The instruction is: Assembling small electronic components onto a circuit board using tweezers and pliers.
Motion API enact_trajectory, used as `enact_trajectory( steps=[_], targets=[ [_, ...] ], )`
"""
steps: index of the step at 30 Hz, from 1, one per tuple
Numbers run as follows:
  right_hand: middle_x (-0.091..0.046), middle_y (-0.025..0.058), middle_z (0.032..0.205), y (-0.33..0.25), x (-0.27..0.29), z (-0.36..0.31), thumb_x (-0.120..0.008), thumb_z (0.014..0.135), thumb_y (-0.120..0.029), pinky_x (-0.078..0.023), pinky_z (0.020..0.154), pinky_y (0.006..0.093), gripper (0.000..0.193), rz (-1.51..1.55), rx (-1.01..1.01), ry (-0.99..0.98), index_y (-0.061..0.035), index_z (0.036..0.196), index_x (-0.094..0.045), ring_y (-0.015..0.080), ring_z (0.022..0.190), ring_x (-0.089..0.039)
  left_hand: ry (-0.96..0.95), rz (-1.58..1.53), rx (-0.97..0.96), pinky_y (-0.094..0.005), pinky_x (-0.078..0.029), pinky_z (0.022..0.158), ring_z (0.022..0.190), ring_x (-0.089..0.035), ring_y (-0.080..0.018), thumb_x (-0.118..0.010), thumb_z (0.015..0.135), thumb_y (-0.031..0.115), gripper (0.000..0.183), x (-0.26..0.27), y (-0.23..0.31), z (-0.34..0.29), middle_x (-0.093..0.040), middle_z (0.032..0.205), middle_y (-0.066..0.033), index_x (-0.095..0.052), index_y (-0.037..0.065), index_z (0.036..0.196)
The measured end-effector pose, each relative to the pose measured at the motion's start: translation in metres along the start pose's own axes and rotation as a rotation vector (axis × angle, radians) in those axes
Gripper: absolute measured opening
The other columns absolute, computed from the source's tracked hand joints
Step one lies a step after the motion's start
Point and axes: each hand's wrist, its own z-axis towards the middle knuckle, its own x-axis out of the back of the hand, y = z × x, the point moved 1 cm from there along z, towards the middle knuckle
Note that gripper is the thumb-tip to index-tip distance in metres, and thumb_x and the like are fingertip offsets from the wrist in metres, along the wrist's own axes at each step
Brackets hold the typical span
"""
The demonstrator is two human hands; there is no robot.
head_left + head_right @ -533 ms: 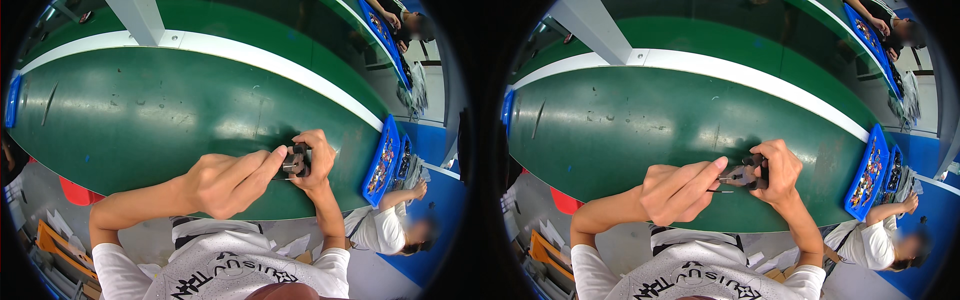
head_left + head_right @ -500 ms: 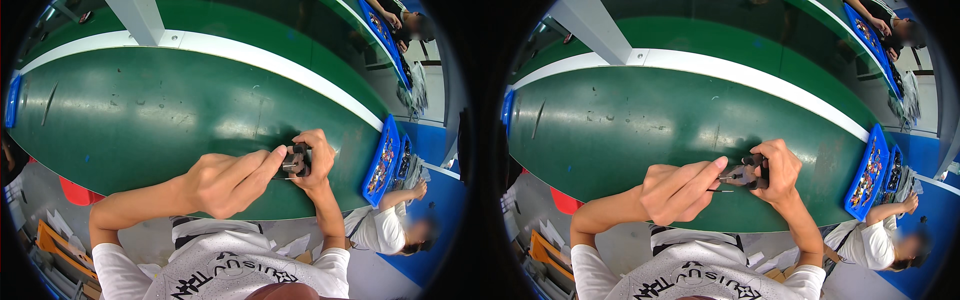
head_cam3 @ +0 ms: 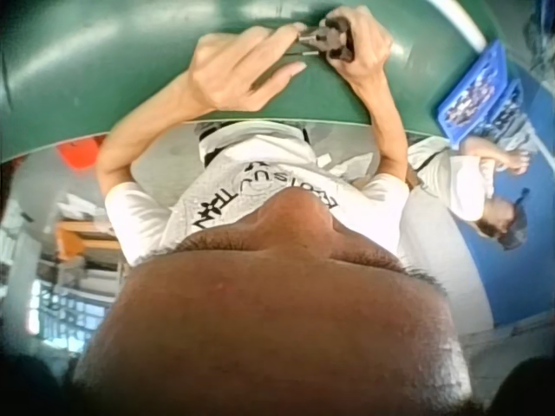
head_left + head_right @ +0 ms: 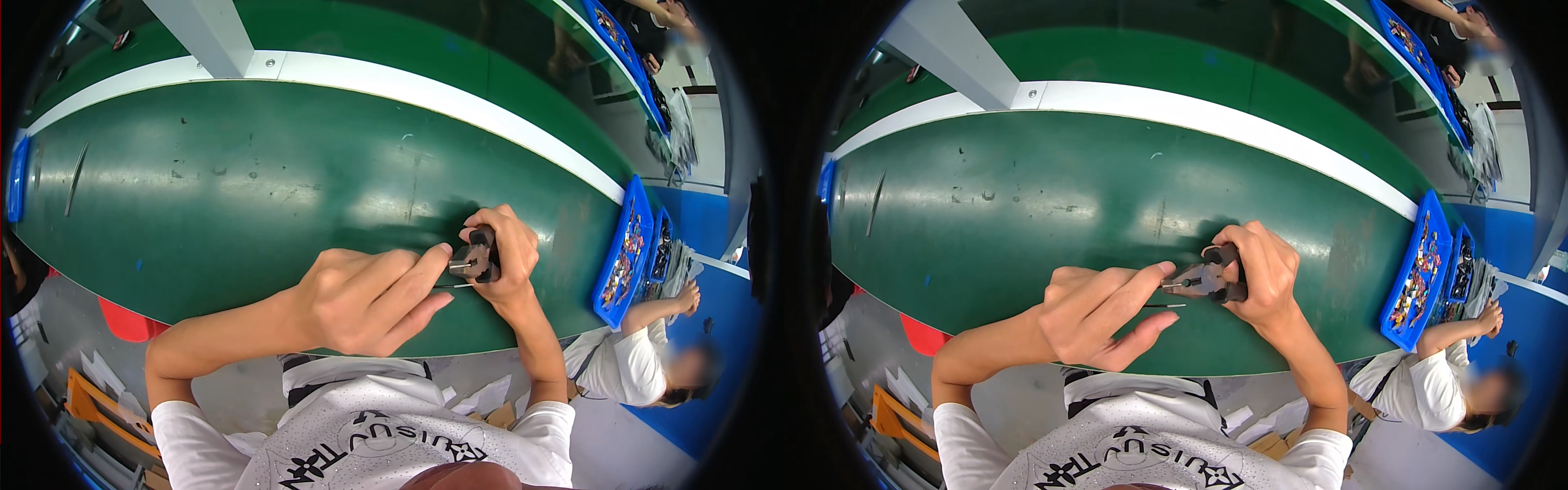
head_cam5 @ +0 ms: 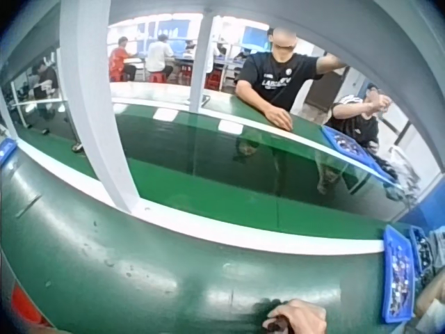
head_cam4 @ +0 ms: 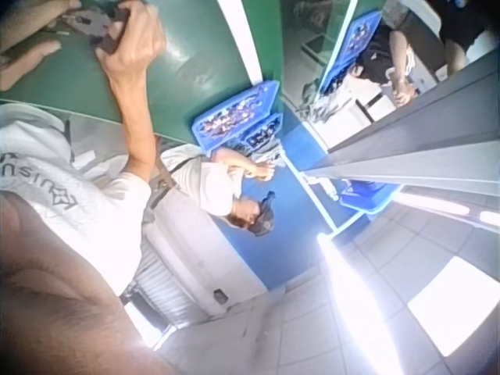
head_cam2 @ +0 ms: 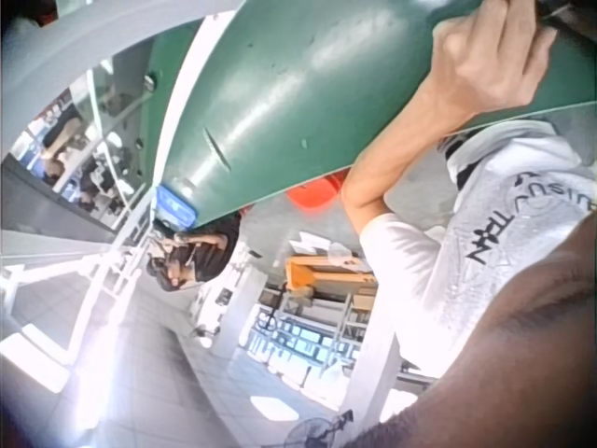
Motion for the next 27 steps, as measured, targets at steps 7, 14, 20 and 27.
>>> enact_trajectory(
  steps=[7,14,20,27],
  targets=[
    [-0.059,0.0103,0.072,0.002,-0.001,-0.002,-0.068,0.074,-0.001,-0.042,0.048,0.0357,0.021,-0.041,-0.028,0.001,0.0009,0.093,-0.061,0.0257,0.053,-0.055,-0.065,0.023,0.033,-0.0246,-0.042,0.041,0.051,-0.058,-0.0134,-0.088,0.076,0.017,0.051,0.004,0.0,0.001,-0.068,0.082,-0.0098,-0.068,-0.009,0.114],
    [-0.059,0.0102,0.072,0.003,-0.003,0.009,-0.068,0.073,0.0,-0.042,0.049,0.0366,0.021,-0.024,0.0,0.028,0.0003,0.093,-0.061,0.0268,0.055,-0.056,-0.039,0.004,0.025,-0.0251,-0.042,0.042,0.051,-0.058,-0.0139,-0.086,0.078,0.02,0.052,0.002,-0.001,0.0,-0.067,0.081,-0.0099,-0.068,-0.01,0.116],
    [-0.058,0.0099,0.072,0.007,-0.002,0.0,-0.068,0.075,0.0,-0.04,0.048,0.0375,0.02,-0.058,-0.042,-0.016,-0.0007,0.093,-0.062,0.0269,0.052,-0.052,-0.049,0.013,0.056,-0.0266,-0.042,0.042,0.051,-0.058,-0.0152,-0.082,0.082,0.017,0.045,0.004,-0.007,0.004,-0.067,0.081,-0.0115,-0.068,-0.012,0.114],
    [-0.064,0.0133,0.091,0.006,0.006,0.017,-0.069,0.092,-0.01,-0.049,0.074,0.0421,0.018,0.0,-0.186,-0.069,0.0,0.106,-0.064,0.0292,0.079,-0.062,-0.009,-0.007,0.042,-0.0287,-0.038,0.041,0.05,-0.054,-0.0173,-0.076,0.089,0.007,0.029,-0.005,-0.015,0.002,-0.065,0.077,-0.0117,-0.069,-0.011,0.11]
  ],
)
